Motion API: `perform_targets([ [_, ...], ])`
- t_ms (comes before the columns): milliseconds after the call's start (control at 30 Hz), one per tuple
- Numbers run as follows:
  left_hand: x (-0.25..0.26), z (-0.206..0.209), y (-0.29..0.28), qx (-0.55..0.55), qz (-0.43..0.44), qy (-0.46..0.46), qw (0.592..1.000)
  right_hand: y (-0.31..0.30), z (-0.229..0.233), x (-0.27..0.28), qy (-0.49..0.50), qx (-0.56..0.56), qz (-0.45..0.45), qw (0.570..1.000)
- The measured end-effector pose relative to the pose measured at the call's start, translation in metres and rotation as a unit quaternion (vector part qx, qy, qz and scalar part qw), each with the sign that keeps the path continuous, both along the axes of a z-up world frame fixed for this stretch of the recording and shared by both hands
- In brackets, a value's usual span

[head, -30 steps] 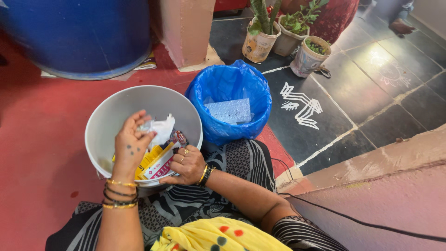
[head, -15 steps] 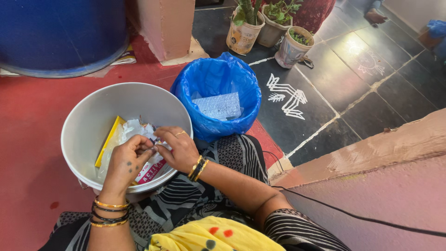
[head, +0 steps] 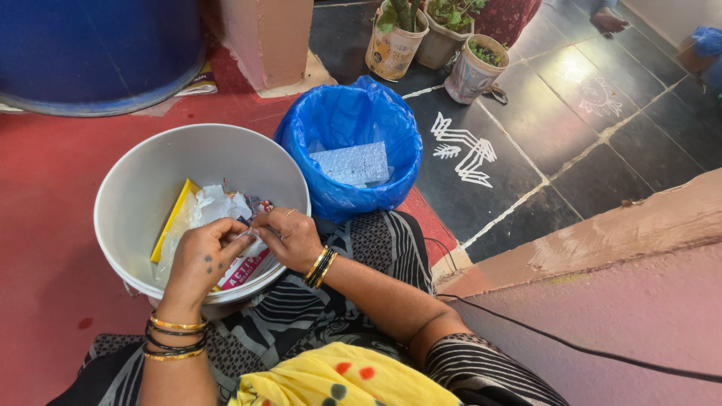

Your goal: The person sits on the floor and sorts through waste items, transferring them from a blue plastic bag into a white bucket. They handle various small plastic wrappers and packaging, picking them up one by one and placing them into the bucket.

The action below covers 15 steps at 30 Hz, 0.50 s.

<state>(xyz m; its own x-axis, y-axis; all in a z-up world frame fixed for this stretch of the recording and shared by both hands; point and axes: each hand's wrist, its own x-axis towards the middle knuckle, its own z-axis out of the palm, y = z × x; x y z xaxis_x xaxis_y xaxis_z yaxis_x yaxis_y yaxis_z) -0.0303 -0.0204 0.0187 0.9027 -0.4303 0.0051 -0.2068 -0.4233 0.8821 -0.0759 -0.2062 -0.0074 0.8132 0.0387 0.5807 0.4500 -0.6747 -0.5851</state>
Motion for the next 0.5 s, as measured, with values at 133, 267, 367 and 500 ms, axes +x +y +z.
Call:
perform_targets([
  [133, 0.000, 0.002, 0.009, 0.027, -0.007, -0.035, 0.999, -0.001, -0.001, 0.000, 0.002, 0.025, 0.009, 1.000],
  [267, 0.006, 0.001, 0.026, 0.099, -0.015, -0.044, 0.994, -0.002, -0.002, 0.001, 0.005, 0.015, -0.003, 1.000],
  [367, 0.011, 0.000, 0.034, 0.089, -0.018, -0.050, 0.995, 0.000, -0.004, 0.003, 0.016, 0.030, -0.005, 0.999],
  [500, 0.011, 0.000, 0.033, 0.082, -0.009, -0.028, 0.996, -0.001, -0.007, 0.004, 0.049, 0.026, 0.001, 0.998],
])
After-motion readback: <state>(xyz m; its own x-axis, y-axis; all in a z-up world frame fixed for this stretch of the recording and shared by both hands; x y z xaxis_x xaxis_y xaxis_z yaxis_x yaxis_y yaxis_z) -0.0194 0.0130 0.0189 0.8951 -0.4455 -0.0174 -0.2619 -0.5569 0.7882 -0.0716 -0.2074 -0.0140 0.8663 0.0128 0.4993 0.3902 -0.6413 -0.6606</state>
